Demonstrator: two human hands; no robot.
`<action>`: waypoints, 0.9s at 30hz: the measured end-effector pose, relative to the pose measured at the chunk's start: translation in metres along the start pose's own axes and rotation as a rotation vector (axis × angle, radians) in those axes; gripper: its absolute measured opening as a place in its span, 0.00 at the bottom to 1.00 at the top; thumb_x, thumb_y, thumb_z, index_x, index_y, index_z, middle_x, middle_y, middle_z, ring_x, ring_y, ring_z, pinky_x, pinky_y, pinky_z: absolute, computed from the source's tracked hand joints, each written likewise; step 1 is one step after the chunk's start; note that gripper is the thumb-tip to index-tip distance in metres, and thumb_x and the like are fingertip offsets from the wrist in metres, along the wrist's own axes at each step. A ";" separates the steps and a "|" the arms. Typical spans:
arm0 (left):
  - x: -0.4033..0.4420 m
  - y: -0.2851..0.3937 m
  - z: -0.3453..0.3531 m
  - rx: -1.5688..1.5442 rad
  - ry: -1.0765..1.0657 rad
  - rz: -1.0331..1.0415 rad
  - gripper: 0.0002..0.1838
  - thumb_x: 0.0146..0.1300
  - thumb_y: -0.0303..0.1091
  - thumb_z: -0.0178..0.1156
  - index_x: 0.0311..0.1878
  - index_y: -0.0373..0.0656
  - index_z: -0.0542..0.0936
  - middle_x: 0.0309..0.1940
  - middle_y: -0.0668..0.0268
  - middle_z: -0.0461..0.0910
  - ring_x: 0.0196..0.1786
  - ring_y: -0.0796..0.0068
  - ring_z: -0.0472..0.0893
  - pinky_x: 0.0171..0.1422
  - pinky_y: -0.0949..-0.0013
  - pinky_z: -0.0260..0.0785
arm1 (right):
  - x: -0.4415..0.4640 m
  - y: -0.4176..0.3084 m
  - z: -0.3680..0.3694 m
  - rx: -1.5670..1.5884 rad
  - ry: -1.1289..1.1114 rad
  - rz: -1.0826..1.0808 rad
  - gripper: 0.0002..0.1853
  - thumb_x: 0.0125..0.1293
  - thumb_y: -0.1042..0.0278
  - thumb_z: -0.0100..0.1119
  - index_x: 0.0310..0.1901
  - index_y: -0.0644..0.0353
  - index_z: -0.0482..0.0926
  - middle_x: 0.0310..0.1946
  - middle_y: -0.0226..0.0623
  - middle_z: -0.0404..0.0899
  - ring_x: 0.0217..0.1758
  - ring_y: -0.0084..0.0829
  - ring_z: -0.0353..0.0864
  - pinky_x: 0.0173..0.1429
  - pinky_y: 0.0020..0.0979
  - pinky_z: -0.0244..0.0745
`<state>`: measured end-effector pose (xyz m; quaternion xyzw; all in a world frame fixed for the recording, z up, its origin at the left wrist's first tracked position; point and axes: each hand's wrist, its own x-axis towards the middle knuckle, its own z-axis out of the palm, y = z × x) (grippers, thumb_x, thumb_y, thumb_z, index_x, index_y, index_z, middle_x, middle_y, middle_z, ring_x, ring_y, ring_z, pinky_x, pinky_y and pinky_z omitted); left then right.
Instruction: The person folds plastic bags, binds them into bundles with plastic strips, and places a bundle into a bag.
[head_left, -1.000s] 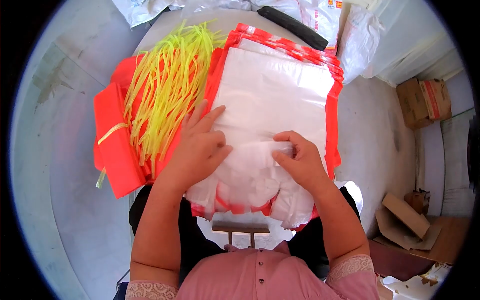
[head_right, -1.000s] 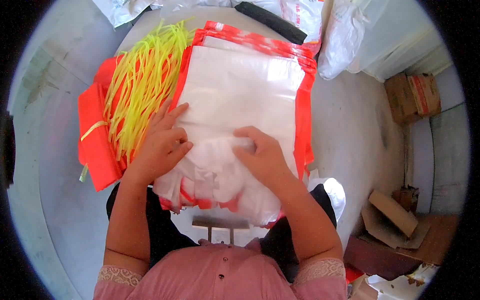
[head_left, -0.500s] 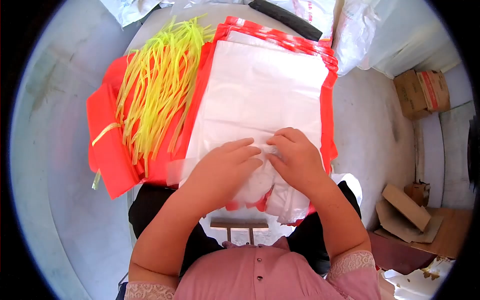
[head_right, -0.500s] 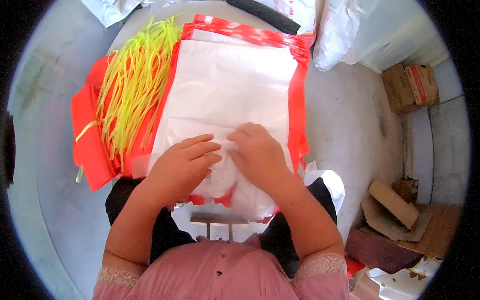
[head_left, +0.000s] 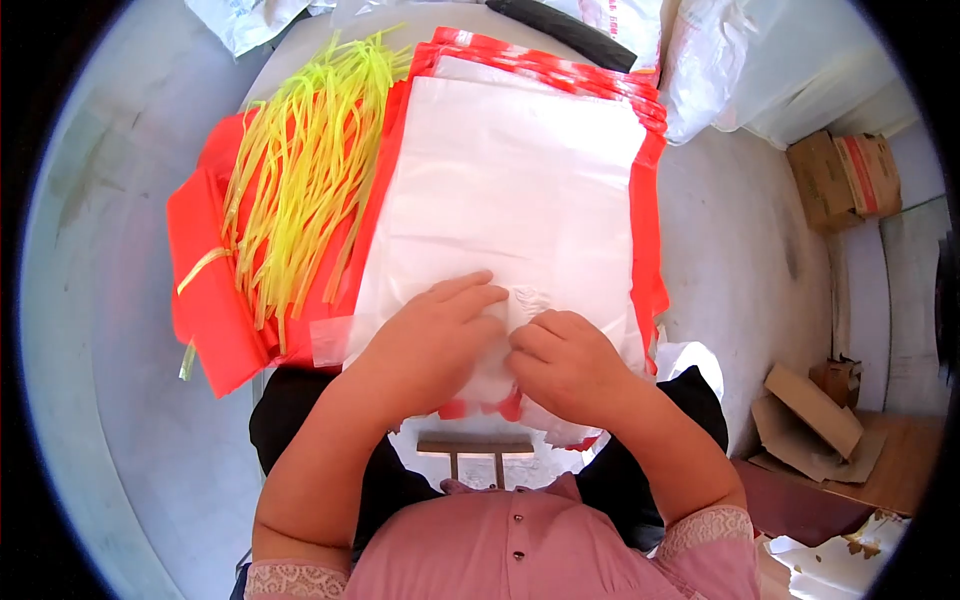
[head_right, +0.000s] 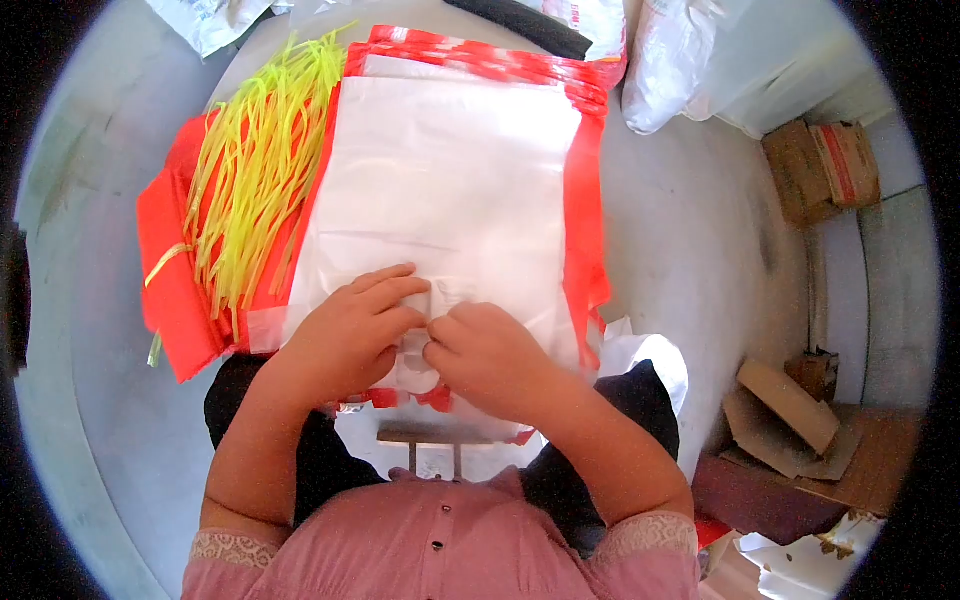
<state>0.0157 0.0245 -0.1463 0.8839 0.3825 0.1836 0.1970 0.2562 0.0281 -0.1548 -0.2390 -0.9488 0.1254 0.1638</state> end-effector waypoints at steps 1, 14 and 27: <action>0.001 0.001 0.000 -0.012 0.003 0.000 0.20 0.51 0.23 0.69 0.51 0.41 0.83 0.65 0.55 0.80 0.75 0.48 0.74 0.77 0.52 0.69 | 0.001 0.000 -0.002 0.050 0.049 0.036 0.11 0.52 0.75 0.68 0.39 0.57 0.83 0.39 0.33 0.80 0.44 0.38 0.80 0.48 0.37 0.77; 0.009 -0.001 0.009 -0.284 0.154 -0.154 0.12 0.59 0.21 0.70 0.47 0.38 0.87 0.62 0.57 0.85 0.73 0.46 0.77 0.73 0.51 0.72 | -0.024 0.027 -0.055 0.642 0.357 0.824 0.11 0.74 0.69 0.64 0.54 0.62 0.83 0.36 0.34 0.84 0.41 0.29 0.83 0.47 0.32 0.79; 0.014 0.004 0.002 -0.602 0.214 -0.364 0.03 0.70 0.23 0.66 0.41 0.32 0.84 0.56 0.59 0.89 0.69 0.56 0.81 0.66 0.62 0.75 | -0.066 0.048 -0.050 0.473 0.338 0.682 0.21 0.82 0.64 0.52 0.71 0.61 0.73 0.74 0.42 0.69 0.56 0.30 0.83 0.62 0.33 0.78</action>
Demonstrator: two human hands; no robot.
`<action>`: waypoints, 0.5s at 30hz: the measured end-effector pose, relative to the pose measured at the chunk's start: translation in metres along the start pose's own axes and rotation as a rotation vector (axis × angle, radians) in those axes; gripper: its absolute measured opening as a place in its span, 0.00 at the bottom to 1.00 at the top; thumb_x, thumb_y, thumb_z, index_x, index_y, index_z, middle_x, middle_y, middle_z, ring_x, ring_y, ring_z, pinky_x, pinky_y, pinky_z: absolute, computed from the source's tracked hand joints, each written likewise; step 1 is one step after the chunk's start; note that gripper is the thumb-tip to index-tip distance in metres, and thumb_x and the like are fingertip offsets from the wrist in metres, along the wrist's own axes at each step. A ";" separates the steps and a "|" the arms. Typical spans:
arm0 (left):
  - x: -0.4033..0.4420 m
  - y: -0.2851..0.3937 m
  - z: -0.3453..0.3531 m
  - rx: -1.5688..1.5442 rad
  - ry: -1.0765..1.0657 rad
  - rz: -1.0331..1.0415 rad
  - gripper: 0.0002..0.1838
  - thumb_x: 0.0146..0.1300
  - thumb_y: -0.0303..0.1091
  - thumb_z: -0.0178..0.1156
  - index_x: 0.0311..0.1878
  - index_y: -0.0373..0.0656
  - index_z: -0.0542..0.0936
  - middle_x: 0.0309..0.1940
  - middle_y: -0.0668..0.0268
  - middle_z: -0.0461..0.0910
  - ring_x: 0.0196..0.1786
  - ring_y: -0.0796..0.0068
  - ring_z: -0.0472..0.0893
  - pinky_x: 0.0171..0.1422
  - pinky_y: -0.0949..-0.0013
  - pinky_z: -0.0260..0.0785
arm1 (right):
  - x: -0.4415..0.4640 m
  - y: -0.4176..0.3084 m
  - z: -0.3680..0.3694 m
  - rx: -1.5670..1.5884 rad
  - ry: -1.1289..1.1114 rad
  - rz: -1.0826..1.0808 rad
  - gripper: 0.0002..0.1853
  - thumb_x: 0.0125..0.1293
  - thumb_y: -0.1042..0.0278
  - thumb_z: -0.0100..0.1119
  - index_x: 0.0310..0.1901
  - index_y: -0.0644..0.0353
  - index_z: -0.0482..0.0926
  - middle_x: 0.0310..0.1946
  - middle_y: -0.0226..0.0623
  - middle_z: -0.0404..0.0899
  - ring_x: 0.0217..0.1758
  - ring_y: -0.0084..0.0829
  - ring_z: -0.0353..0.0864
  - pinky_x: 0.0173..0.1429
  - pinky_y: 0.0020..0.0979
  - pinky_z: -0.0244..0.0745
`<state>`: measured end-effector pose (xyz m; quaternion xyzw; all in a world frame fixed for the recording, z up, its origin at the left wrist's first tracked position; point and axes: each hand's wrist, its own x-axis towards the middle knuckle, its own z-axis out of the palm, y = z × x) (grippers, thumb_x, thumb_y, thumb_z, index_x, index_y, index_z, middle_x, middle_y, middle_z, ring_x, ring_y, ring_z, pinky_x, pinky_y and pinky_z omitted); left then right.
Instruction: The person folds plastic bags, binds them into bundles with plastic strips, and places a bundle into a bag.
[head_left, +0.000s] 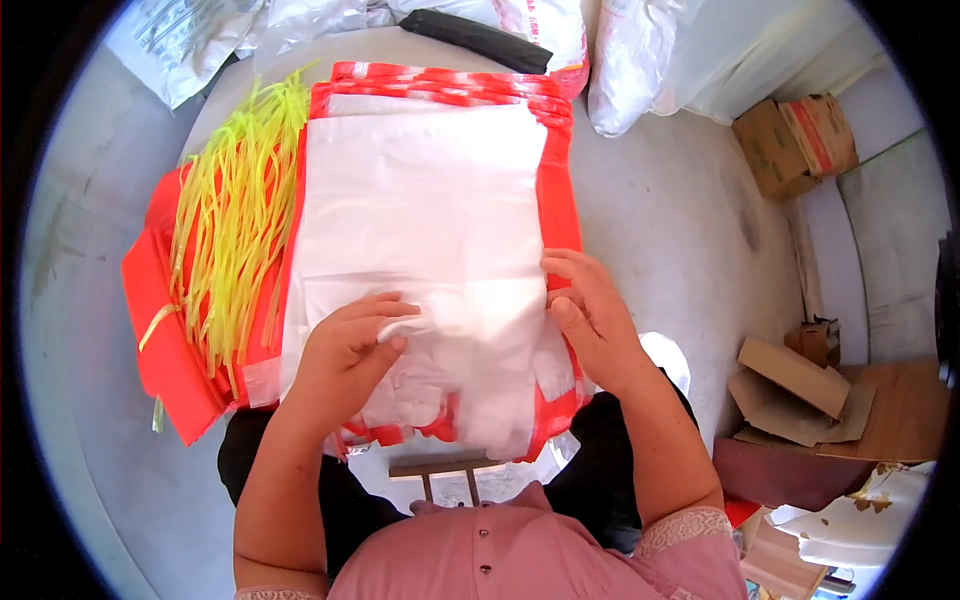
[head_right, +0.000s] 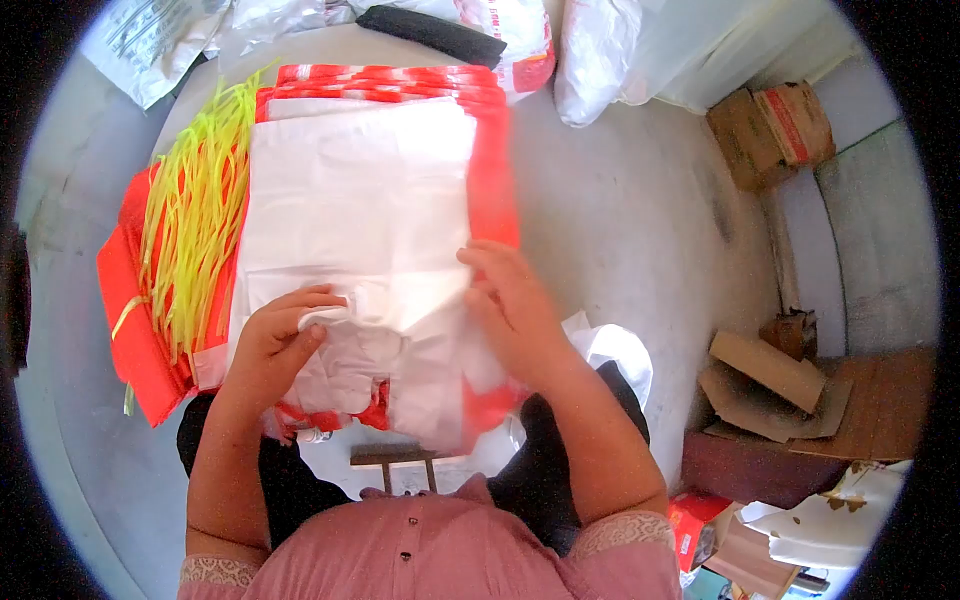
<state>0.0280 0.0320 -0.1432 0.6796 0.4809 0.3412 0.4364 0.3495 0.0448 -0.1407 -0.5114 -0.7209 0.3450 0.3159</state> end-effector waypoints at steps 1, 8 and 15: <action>0.001 0.004 0.001 -0.034 0.011 -0.049 0.03 0.70 0.23 0.66 0.41 0.32 0.84 0.56 0.59 0.89 0.69 0.57 0.81 0.66 0.62 0.75 | 0.000 0.001 0.000 0.034 -0.004 -0.022 0.21 0.83 0.63 0.51 0.72 0.61 0.73 0.75 0.41 0.68 0.58 0.30 0.82 0.63 0.33 0.78; 0.001 -0.009 0.000 -0.016 -0.016 0.058 0.04 0.69 0.22 0.66 0.45 0.33 0.85 0.58 0.59 0.88 0.70 0.54 0.81 0.69 0.60 0.73 | -0.007 -0.001 -0.002 0.427 -0.239 0.104 0.25 0.81 0.63 0.53 0.74 0.62 0.71 0.74 0.43 0.72 0.69 0.34 0.79 0.72 0.37 0.72; -0.005 -0.010 0.000 0.183 -0.074 0.178 0.09 0.62 0.19 0.68 0.44 0.39 0.86 0.59 0.61 0.86 0.74 0.48 0.77 0.76 0.52 0.70 | -0.015 -0.002 -0.023 0.542 -0.864 -0.055 0.22 0.77 0.63 0.61 0.66 0.66 0.79 0.59 0.43 0.86 0.64 0.35 0.83 0.69 0.36 0.75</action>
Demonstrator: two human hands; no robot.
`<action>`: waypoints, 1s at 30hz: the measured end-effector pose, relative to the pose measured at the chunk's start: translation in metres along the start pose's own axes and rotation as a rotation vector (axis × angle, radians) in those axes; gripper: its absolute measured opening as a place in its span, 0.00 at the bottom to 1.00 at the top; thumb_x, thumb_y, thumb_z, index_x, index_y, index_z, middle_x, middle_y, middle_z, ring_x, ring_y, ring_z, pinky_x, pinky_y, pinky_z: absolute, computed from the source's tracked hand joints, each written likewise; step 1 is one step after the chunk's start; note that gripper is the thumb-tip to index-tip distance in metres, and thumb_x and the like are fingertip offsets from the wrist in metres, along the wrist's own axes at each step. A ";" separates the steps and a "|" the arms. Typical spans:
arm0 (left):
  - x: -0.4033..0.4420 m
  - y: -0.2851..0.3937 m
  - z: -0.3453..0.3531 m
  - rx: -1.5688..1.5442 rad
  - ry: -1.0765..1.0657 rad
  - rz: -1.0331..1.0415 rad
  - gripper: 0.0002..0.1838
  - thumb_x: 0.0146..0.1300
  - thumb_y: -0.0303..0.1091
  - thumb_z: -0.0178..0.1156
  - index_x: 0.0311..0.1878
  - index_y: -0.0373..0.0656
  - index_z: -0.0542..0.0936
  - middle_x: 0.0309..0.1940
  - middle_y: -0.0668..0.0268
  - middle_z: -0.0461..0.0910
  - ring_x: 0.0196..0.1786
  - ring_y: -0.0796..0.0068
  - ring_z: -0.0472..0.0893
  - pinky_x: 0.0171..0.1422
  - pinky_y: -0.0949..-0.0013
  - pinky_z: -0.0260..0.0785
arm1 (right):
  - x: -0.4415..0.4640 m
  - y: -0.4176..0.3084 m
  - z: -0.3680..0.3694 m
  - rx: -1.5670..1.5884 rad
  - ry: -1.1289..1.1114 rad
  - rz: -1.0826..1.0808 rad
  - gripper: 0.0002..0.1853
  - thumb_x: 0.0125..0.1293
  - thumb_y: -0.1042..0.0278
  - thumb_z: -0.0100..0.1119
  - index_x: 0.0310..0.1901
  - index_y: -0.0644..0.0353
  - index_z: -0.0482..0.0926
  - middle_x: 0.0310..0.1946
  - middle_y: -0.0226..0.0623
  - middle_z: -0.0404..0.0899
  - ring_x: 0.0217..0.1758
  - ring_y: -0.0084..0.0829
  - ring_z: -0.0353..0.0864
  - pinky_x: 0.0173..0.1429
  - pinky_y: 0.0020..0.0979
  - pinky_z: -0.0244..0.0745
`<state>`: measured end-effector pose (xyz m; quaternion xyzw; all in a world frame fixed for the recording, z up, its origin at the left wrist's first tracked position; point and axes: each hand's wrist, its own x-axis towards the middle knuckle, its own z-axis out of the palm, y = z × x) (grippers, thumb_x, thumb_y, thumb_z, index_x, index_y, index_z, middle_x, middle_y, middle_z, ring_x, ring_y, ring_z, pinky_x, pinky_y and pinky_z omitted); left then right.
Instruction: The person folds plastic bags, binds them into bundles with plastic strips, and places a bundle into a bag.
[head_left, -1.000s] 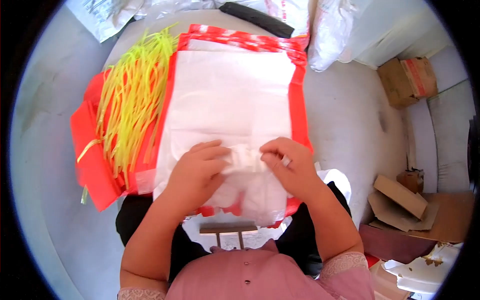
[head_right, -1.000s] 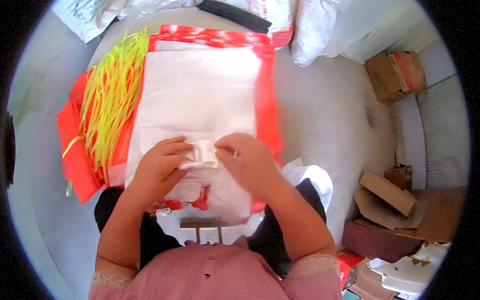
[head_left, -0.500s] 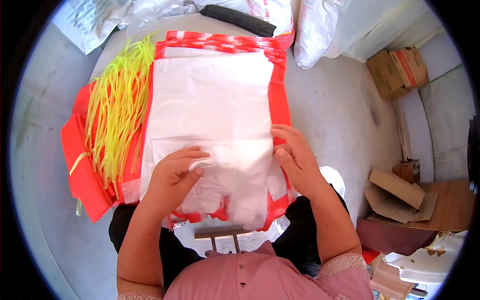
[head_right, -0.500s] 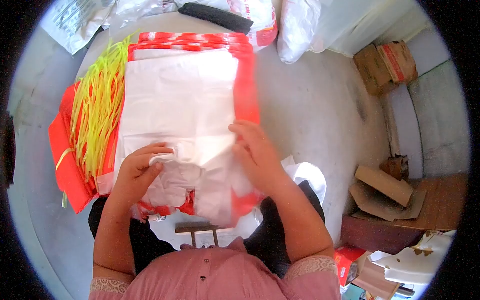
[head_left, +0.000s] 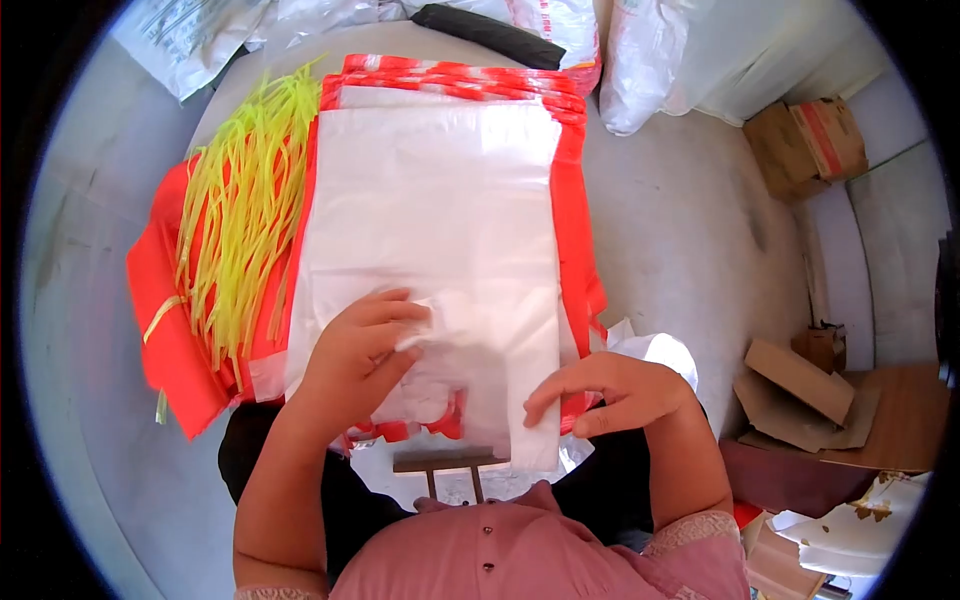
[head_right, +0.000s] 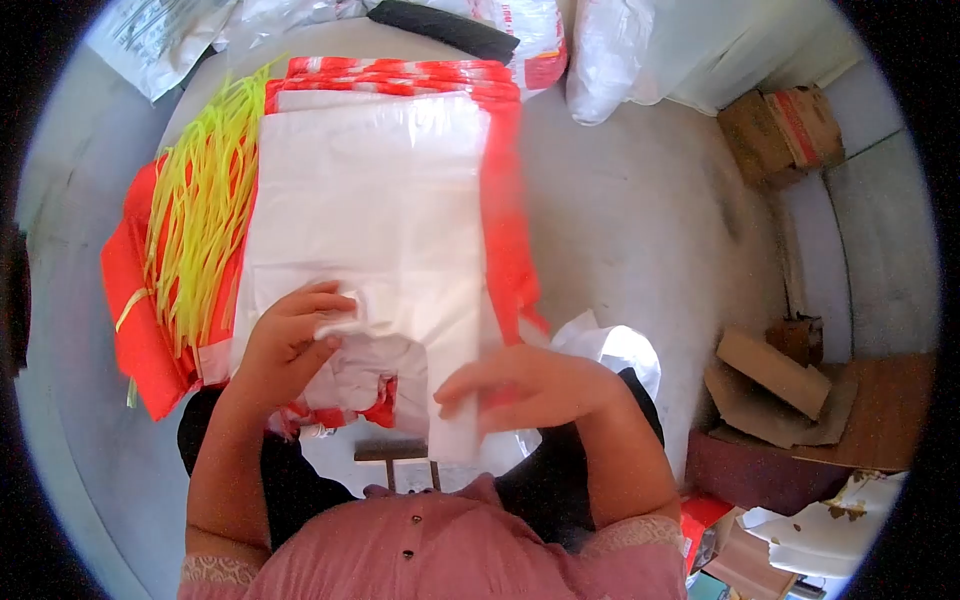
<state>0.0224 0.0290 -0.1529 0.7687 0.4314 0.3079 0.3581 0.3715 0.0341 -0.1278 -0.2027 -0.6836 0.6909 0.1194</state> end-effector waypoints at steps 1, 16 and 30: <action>0.000 0.003 0.001 0.064 -0.020 0.015 0.11 0.59 0.18 0.68 0.45 0.40 0.86 0.61 0.61 0.85 0.75 0.47 0.75 0.78 0.50 0.68 | 0.000 -0.002 0.001 -0.001 -0.023 0.015 0.21 0.76 0.63 0.62 0.65 0.66 0.80 0.57 0.43 0.87 0.63 0.34 0.84 0.67 0.35 0.76; -0.012 0.009 0.010 0.534 -0.063 0.265 0.07 0.59 0.30 0.65 0.40 0.45 0.85 0.63 0.63 0.82 0.77 0.54 0.74 0.79 0.43 0.67 | 0.086 -0.002 0.013 0.092 0.473 0.156 0.24 0.68 0.82 0.54 0.67 0.66 0.77 0.58 0.33 0.81 0.48 0.22 0.80 0.57 0.29 0.79; -0.016 0.000 0.010 0.470 0.024 0.320 0.13 0.46 0.28 0.68 0.38 0.44 0.88 0.41 0.64 0.79 0.47 0.60 0.80 0.52 0.61 0.77 | 0.129 0.000 0.022 -0.735 0.559 0.033 0.17 0.71 0.74 0.65 0.60 0.61 0.86 0.50 0.45 0.89 0.49 0.40 0.88 0.54 0.37 0.82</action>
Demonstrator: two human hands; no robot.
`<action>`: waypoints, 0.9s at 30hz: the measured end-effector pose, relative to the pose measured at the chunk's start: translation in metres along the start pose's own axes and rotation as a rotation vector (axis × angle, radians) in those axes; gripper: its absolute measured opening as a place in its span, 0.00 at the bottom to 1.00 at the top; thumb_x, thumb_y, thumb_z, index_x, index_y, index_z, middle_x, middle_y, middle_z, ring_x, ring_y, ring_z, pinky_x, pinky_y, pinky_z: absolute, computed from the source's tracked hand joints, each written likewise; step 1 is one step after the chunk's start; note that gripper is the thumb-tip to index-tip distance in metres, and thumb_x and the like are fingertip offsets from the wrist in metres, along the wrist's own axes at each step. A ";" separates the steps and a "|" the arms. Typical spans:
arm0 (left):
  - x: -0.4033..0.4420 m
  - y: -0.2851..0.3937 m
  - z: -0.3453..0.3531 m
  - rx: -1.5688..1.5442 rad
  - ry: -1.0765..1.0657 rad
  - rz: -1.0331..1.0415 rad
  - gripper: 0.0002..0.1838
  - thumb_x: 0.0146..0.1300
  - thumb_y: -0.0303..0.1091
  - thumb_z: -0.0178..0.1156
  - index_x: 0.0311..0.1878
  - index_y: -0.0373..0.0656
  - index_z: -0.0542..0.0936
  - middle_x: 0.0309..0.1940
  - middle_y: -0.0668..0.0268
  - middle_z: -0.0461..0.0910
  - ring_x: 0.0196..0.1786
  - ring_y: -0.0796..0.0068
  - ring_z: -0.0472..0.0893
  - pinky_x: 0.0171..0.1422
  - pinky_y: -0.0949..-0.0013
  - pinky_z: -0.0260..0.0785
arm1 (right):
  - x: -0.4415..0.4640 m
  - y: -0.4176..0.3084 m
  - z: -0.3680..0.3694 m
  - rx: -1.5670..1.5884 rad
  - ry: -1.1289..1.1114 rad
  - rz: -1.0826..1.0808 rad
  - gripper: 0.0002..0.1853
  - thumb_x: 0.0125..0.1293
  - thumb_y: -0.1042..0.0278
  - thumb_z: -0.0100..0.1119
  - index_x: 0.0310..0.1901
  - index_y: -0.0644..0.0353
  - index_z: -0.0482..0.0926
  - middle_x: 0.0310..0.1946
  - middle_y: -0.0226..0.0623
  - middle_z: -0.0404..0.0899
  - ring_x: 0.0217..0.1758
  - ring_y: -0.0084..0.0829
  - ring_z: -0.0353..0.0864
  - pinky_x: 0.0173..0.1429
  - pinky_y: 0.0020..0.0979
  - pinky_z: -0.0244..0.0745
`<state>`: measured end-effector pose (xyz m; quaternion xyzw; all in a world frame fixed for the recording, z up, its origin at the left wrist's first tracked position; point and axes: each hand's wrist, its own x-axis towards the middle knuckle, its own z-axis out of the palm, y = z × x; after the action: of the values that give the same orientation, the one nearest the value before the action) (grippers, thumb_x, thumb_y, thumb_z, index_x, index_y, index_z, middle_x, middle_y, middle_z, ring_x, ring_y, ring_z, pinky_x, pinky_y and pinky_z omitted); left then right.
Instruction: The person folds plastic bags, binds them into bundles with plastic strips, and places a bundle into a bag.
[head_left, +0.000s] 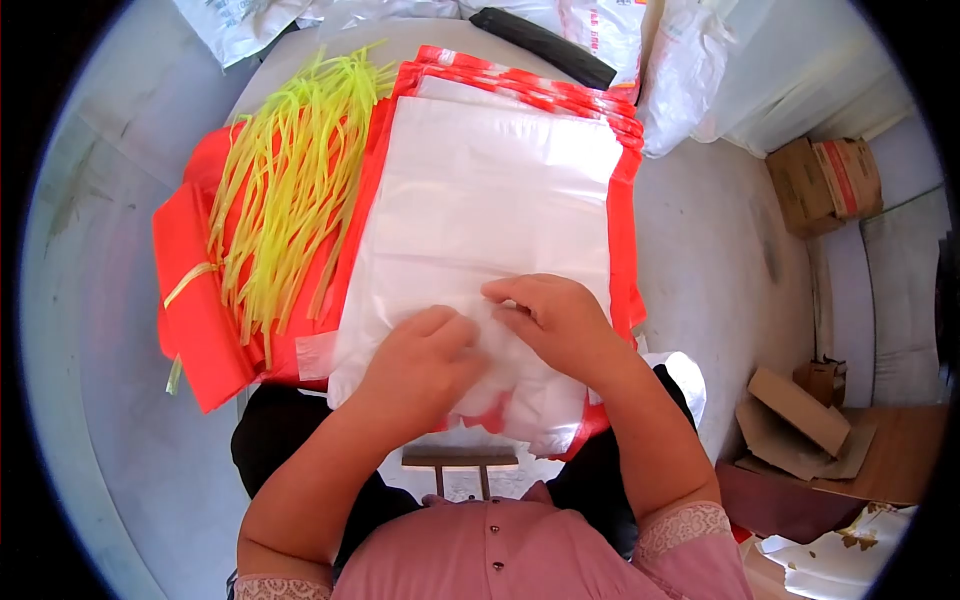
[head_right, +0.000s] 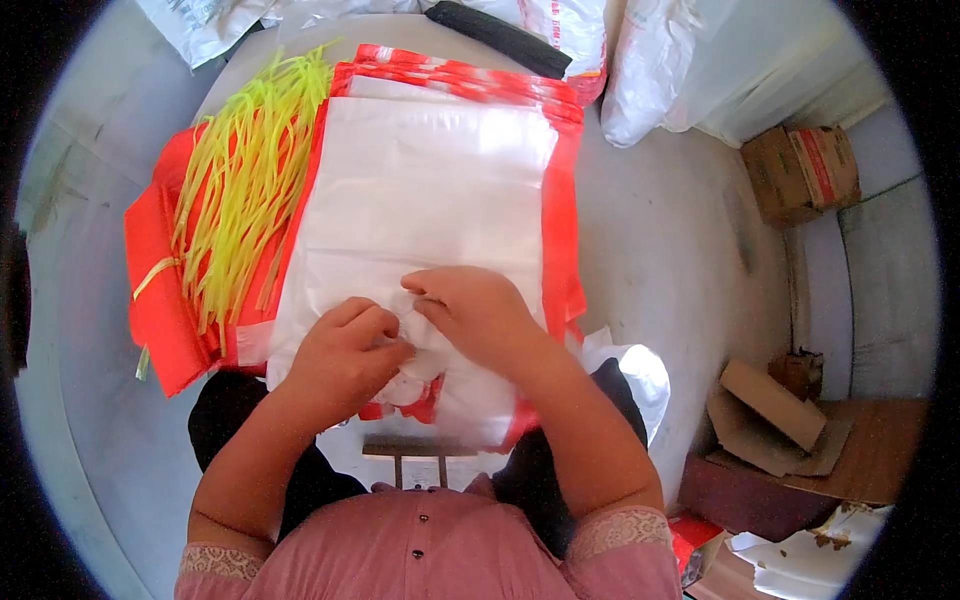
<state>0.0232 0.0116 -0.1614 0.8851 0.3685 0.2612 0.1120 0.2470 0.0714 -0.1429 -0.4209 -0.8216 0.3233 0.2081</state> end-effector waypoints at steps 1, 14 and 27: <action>0.000 0.000 0.000 0.004 -0.007 -0.003 0.12 0.46 0.29 0.68 0.38 0.44 0.87 0.41 0.64 0.79 0.47 0.60 0.80 0.53 0.61 0.77 | 0.001 0.000 0.001 -0.030 0.000 -0.020 0.17 0.70 0.73 0.65 0.59 0.60 0.86 0.50 0.45 0.89 0.50 0.42 0.88 0.55 0.38 0.82; 0.015 -0.002 0.007 -0.108 0.083 -0.174 0.11 0.52 0.26 0.72 0.37 0.41 0.80 0.39 0.60 0.83 0.48 0.52 0.80 0.54 0.53 0.74 | -0.005 0.004 0.006 0.148 0.165 0.021 0.13 0.70 0.76 0.64 0.55 0.61 0.87 0.45 0.41 0.89 0.45 0.42 0.87 0.51 0.36 0.83; 0.020 -0.001 0.019 -0.026 0.119 -0.349 0.12 0.53 0.25 0.72 0.39 0.42 0.80 0.39 0.59 0.83 0.47 0.51 0.81 0.53 0.53 0.75 | -0.025 0.004 0.002 -0.290 0.071 -0.529 0.11 0.59 0.73 0.66 0.44 0.62 0.84 0.48 0.39 0.85 0.50 0.42 0.85 0.53 0.39 0.83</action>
<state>0.0446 0.0264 -0.1705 0.7892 0.5192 0.2944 0.1449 0.2623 0.0517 -0.1491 -0.2286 -0.9325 0.1223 0.2515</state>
